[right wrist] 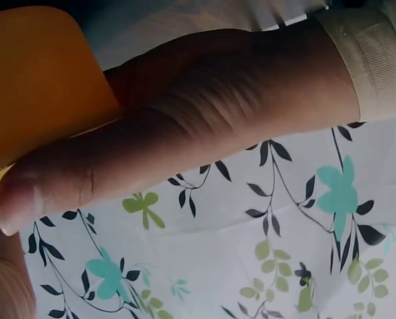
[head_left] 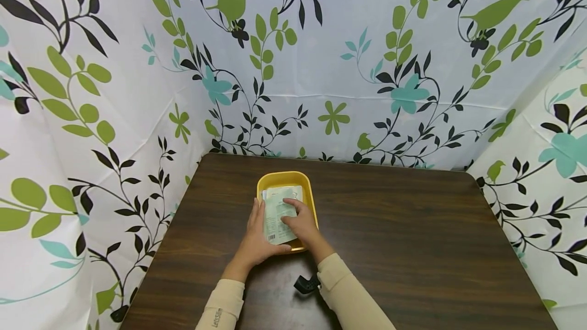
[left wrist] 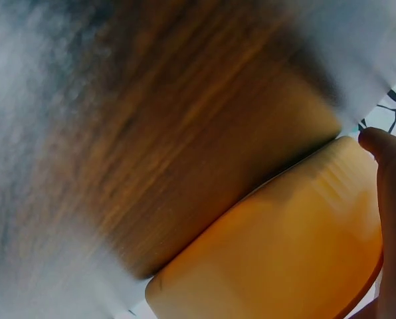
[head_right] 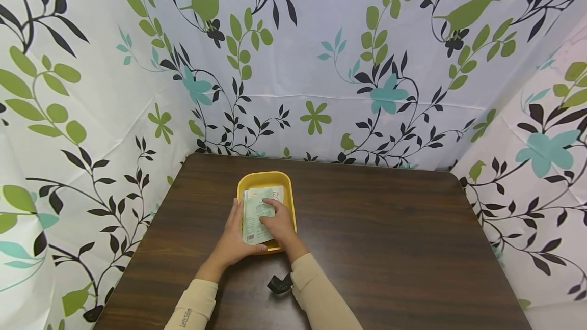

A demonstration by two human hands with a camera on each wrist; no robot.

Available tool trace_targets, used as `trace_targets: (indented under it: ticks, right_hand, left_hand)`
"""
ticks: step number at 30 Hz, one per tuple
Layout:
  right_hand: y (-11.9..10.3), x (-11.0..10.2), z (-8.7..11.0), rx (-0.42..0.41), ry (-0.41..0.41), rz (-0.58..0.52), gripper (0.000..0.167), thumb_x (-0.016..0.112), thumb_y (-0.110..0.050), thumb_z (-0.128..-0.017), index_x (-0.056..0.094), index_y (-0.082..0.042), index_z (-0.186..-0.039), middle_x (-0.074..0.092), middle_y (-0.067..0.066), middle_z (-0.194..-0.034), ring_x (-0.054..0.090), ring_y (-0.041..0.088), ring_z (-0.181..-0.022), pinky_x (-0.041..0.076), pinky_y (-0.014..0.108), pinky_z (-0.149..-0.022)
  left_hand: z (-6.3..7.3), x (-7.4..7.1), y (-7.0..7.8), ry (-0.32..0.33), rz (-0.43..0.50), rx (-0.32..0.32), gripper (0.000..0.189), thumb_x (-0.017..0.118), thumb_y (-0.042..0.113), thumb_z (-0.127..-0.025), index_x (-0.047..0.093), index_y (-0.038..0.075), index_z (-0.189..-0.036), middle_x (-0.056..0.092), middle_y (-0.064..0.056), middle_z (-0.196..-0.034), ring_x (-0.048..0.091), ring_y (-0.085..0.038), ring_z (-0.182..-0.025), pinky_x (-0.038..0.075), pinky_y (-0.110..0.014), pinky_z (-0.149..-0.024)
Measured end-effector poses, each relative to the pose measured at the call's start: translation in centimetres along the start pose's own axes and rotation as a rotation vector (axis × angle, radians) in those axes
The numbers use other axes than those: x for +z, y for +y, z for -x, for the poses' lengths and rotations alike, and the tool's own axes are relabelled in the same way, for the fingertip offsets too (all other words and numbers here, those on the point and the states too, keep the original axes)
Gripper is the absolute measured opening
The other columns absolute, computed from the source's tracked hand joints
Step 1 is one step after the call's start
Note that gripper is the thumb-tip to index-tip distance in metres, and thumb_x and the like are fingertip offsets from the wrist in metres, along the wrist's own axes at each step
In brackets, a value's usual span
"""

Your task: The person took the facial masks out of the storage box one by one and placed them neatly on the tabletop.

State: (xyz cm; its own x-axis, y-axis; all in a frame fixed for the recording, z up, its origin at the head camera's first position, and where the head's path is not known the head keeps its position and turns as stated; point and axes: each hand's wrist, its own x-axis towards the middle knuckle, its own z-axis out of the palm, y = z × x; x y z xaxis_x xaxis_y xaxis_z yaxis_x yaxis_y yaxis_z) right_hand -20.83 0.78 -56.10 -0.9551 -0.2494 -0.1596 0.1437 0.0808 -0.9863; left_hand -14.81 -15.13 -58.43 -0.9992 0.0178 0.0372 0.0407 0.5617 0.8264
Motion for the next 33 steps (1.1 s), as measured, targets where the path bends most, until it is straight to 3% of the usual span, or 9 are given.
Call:
trace_targets:
  ticks: [7, 14, 19, 24, 33]
  right_hand:
    - [0.1, 0.3, 0.0, -0.034, 0.126, 0.065, 0.068, 0.056, 0.017, -0.074, 0.06, -0.002, -0.14, 0.066, 0.024, -0.124, 0.064, 0.02, -0.088, 0.054, 0.026, -0.067]
    - [-2.1, -1.0, 0.4, -0.114, 0.271, 0.068, 0.063, 0.059, 0.016, -0.079, 0.062, -0.004, -0.138, 0.068, 0.023, -0.126, 0.066, 0.023, -0.096, 0.056, 0.026, -0.076]
    - [-4.3, -3.5, 0.3, -0.133, 0.302, 0.022, 0.063, 0.06, 0.015, -0.084, 0.058, -0.007, -0.143, 0.062, 0.021, -0.137, 0.066, 0.029, -0.108, 0.058, 0.03, -0.082]
    - [-5.6, -6.8, -0.3, -0.121, 0.336, -0.032, 0.066, 0.06, 0.015, -0.087, 0.055, -0.012, -0.147, 0.061, 0.02, -0.135, 0.068, 0.03, -0.107, 0.059, 0.025, -0.076]
    - [-4.9, -12.9, -1.1, -0.076, 0.418, -0.05, 0.068, 0.061, 0.01, -0.088, 0.051, -0.013, -0.151, 0.061, 0.018, -0.135, 0.066, 0.009, -0.088, 0.056, 0.018, -0.067]
  left_hand:
    - [0.1, 0.2, -0.1, 0.013, -0.044, -0.011, 0.154, 0.097, 0.061, -0.052, 0.004, 0.017, -0.166, -0.007, -0.013, -0.173, 0.005, -0.043, -0.158, 0.029, -0.069, -0.117]
    - [0.2, 0.2, -0.1, 0.012, -0.051, -0.036, 0.153, 0.096, 0.062, -0.051, 0.003, 0.022, -0.166, -0.008, -0.01, -0.174, 0.004, -0.041, -0.159, 0.027, -0.068, -0.118]
    - [0.3, 0.1, -0.1, -0.003, -0.066, -0.049, 0.147, 0.092, 0.069, -0.053, 0.004, 0.033, -0.166, -0.01, -0.005, -0.174, 0.002, -0.04, -0.159, 0.024, -0.072, -0.117]
    - [0.3, 0.1, 0.1, -0.001, -0.065, -0.054, 0.145, 0.092, 0.069, -0.052, 0.007, 0.037, -0.165, -0.009, -0.002, -0.174, 0.002, -0.038, -0.16, 0.023, -0.071, -0.118]
    - [0.2, 0.1, 0.0, 0.0, -0.068, -0.069, 0.146, 0.092, 0.071, -0.05, 0.012, 0.032, -0.165, -0.009, 0.002, -0.174, 0.006, -0.037, -0.16, 0.026, -0.069, -0.118]
